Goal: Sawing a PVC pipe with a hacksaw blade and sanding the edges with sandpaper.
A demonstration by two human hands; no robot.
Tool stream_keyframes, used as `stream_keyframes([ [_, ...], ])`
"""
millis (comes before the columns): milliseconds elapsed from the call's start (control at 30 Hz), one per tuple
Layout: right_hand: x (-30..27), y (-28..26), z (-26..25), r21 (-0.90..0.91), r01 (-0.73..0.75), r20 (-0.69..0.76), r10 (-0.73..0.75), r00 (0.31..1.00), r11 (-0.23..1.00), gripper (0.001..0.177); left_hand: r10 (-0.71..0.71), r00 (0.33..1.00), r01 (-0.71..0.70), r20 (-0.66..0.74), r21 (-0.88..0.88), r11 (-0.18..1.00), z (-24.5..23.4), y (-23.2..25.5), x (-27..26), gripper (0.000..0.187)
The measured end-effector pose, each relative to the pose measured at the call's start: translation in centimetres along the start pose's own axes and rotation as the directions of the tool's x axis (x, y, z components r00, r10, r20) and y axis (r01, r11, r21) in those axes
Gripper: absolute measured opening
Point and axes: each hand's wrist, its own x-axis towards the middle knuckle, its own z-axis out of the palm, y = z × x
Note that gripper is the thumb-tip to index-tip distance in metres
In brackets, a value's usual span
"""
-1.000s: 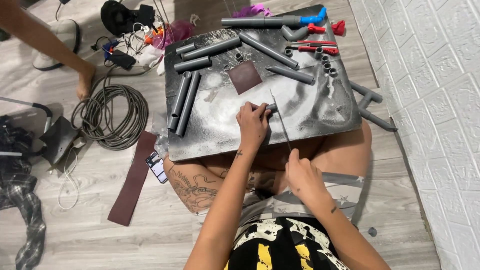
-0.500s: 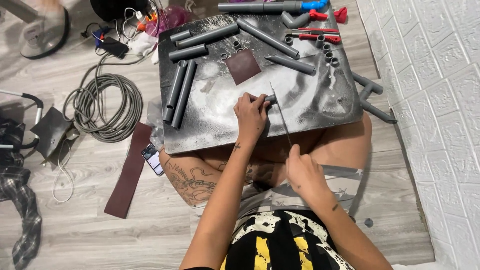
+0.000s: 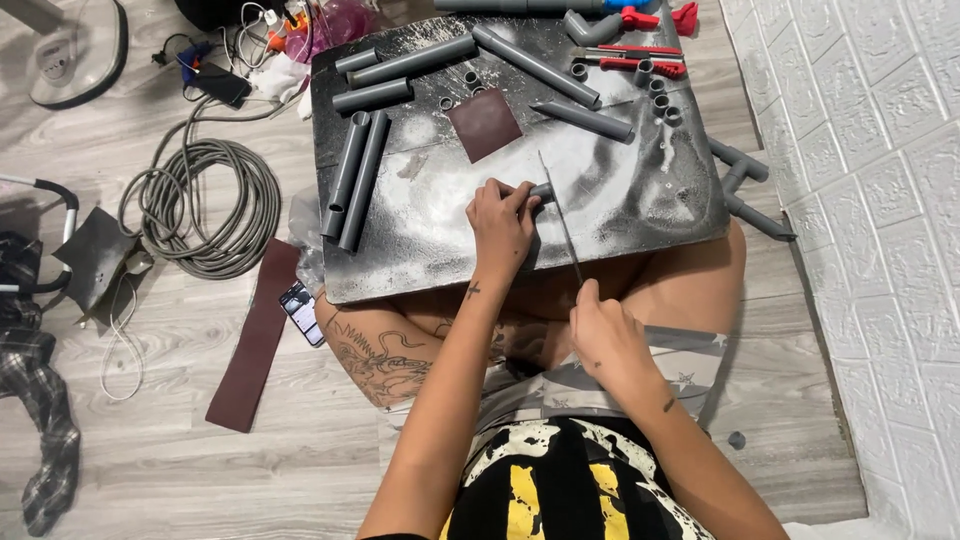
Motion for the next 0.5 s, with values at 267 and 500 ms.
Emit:
stream_keyframes([
  [267,6.4,-0.8,0.2,0.005,0.011,-0.044,-0.011,0.999,1.0,0.058,0.009,1.0,-0.009,-0.01,0.014,1.0,0.2,-0.2,0.1,0.018],
  [500,0.0,1.1,1.4,-0.014,-0.006,0.015,0.006,1.0,1.0,0.049,-0.006,1.0,0.006,-0.004,-0.015,1.0,-0.1,0.0,0.0,0.018],
])
